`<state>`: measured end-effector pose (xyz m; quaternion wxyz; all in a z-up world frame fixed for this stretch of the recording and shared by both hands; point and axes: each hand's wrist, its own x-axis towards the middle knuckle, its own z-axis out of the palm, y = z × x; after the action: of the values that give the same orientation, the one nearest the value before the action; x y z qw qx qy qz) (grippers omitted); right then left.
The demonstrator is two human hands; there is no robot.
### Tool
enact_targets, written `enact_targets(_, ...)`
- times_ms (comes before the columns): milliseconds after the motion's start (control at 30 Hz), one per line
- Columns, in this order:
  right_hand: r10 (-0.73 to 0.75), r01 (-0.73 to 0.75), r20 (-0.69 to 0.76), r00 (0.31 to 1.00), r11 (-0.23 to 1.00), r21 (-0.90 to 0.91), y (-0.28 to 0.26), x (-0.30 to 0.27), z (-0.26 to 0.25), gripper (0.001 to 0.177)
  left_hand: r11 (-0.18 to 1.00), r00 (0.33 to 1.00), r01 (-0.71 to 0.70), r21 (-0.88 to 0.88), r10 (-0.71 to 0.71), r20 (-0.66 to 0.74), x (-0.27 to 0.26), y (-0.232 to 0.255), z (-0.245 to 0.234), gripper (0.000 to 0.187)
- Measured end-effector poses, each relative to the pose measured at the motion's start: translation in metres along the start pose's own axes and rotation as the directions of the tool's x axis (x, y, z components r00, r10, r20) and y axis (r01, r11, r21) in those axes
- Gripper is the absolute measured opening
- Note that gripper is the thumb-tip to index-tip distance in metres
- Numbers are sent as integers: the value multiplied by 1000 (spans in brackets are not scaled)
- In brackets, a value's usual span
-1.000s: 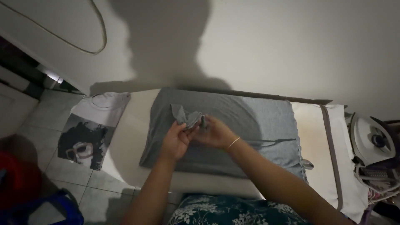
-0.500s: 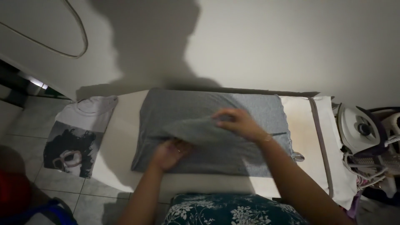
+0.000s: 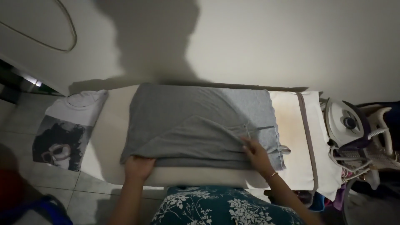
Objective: The person folds a light gray t-shirt on an ironing board, then picks up a gray pair of shorts from a nearby pile and folds them on the same board. The folded items are placed on the board as the task proceeds.
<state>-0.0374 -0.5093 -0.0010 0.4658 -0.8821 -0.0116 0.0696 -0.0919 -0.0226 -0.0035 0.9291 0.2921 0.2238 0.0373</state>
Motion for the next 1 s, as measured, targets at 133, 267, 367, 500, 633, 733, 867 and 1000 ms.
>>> enact_targets(133,-279,264,-43,959,941,-209,-25,3,-2,46,995,931,-99,-33,81,-357,16,-4,-24,61)
enact_targets(267,-335,318,-132,933,939,-131,-59,25,-23,60,-297,929,165,941,367,-47,42,-6,-62,55)
enact_targets(367,-323,322,-93,942,946,-25,-62,30,-39,71,-526,954,145,838,299,23,55,-9,-82,49)
enact_targets(500,-528,521,-23,849,844,-128,-37,15,-35,90,-322,956,-41,946,261,131,49,-1,-92,49)
enact_targets(633,-228,243,96,969,950,-195,-10,3,-20,95,-359,976,106,927,216,-28,39,19,-86,47)
enact_targets(733,-300,313,95,949,932,-184,-2,-11,-16,98,-410,964,221,885,227,-136,23,30,-91,40)
enact_targets(867,-182,204,112,977,947,-249,-13,2,-19,99,-244,966,22,970,256,42,28,41,-87,50)
enact_targets(1000,-155,175,100,983,953,-246,-11,-2,-27,104,-322,814,419,849,548,-194,26,22,-71,40)
